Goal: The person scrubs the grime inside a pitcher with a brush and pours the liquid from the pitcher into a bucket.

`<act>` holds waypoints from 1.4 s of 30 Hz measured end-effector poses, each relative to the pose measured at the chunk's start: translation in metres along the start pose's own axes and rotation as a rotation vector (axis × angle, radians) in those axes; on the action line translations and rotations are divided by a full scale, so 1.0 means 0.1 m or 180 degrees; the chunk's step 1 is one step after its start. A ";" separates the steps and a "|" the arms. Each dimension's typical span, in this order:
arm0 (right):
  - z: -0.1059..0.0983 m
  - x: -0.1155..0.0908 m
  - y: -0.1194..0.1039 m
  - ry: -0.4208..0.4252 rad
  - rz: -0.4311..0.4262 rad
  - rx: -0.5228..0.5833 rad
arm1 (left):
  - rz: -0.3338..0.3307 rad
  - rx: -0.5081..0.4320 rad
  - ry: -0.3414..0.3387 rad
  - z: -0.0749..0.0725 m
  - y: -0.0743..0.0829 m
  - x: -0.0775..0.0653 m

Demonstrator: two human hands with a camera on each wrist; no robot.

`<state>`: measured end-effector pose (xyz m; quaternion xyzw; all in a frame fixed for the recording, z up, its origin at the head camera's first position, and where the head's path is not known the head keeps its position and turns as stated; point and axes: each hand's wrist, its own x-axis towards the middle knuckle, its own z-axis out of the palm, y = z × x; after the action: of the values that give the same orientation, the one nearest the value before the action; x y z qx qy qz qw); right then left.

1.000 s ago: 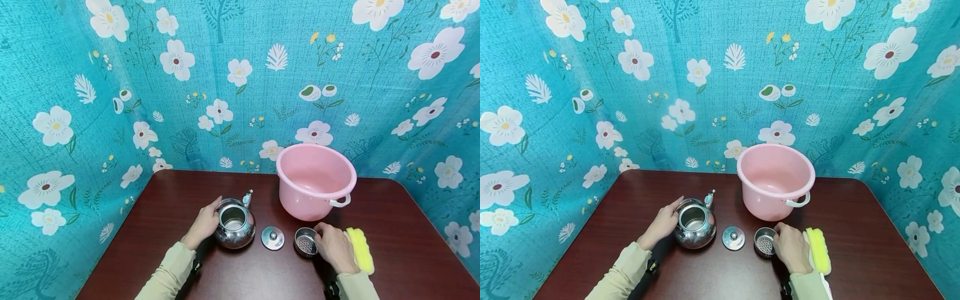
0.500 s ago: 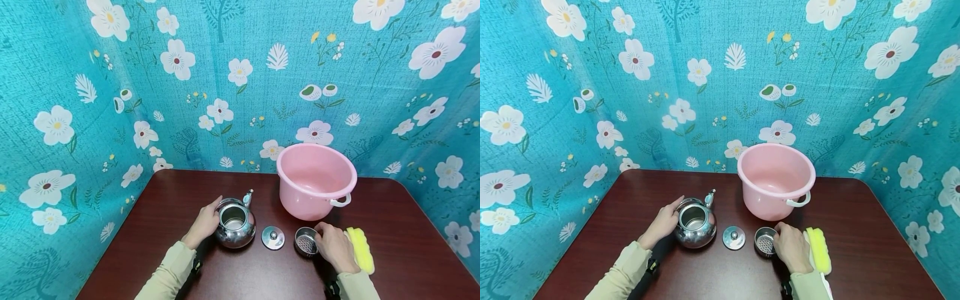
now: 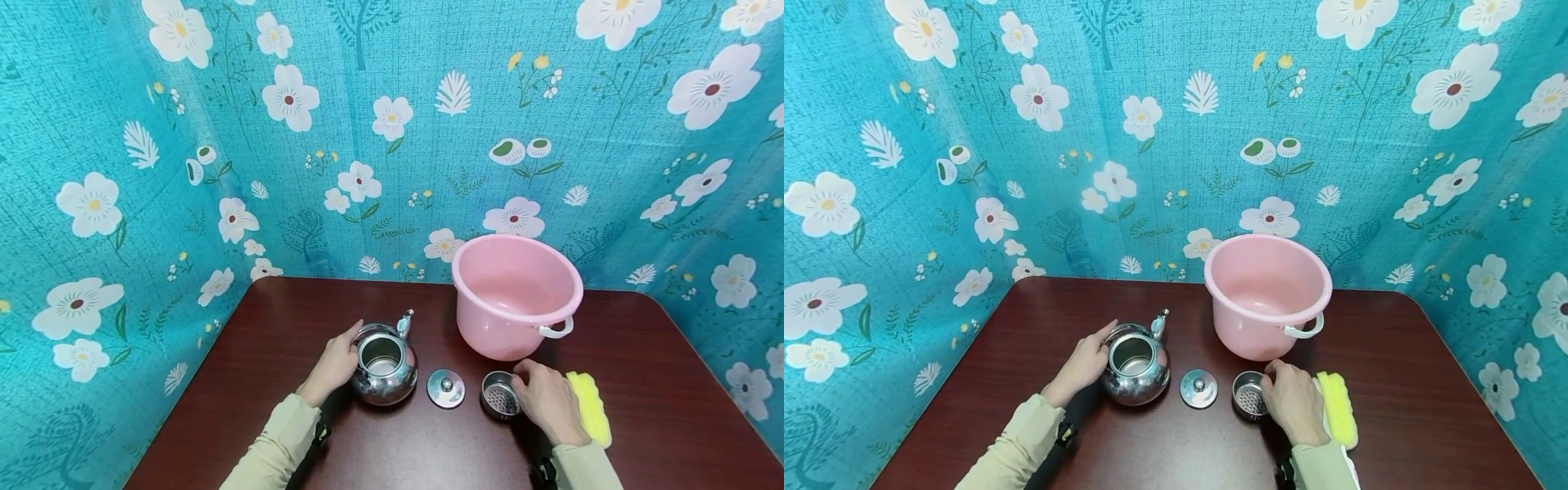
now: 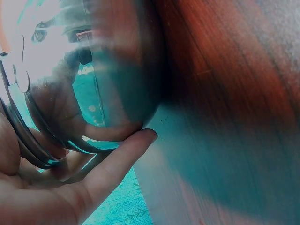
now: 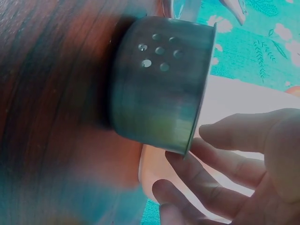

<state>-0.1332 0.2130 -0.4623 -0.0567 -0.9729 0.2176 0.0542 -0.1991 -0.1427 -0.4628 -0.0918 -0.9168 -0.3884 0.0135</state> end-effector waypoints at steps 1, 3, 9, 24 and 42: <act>0.00 0.00 0.00 0.0000 0.0008 0.0004 | 0.0004 -0.0003 -0.0001 0.00 0.00 0.00; 0.00 0.00 0.00 0.0001 0.0013 0.0013 | 0.0007 -0.0011 -0.0003 0.00 0.00 -0.01; 0.01 -0.01 -0.01 0.0068 -0.0008 0.0039 | 0.0003 -0.0023 -0.0010 0.00 0.00 -0.01; -0.18 -0.15 -0.09 0.0233 -0.0058 0.0118 | 0.0029 0.0044 0.0011 0.01 -0.02 -0.03; -0.67 -0.53 0.23 -0.0290 0.0058 -0.0384 | 0.0017 0.0028 0.0001 0.01 -0.02 -0.04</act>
<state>-0.0700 0.2543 -0.4159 -0.0588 -0.9851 0.1615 0.0043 -0.1957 -0.1439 -0.4656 -0.0941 -0.9183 -0.3843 0.0151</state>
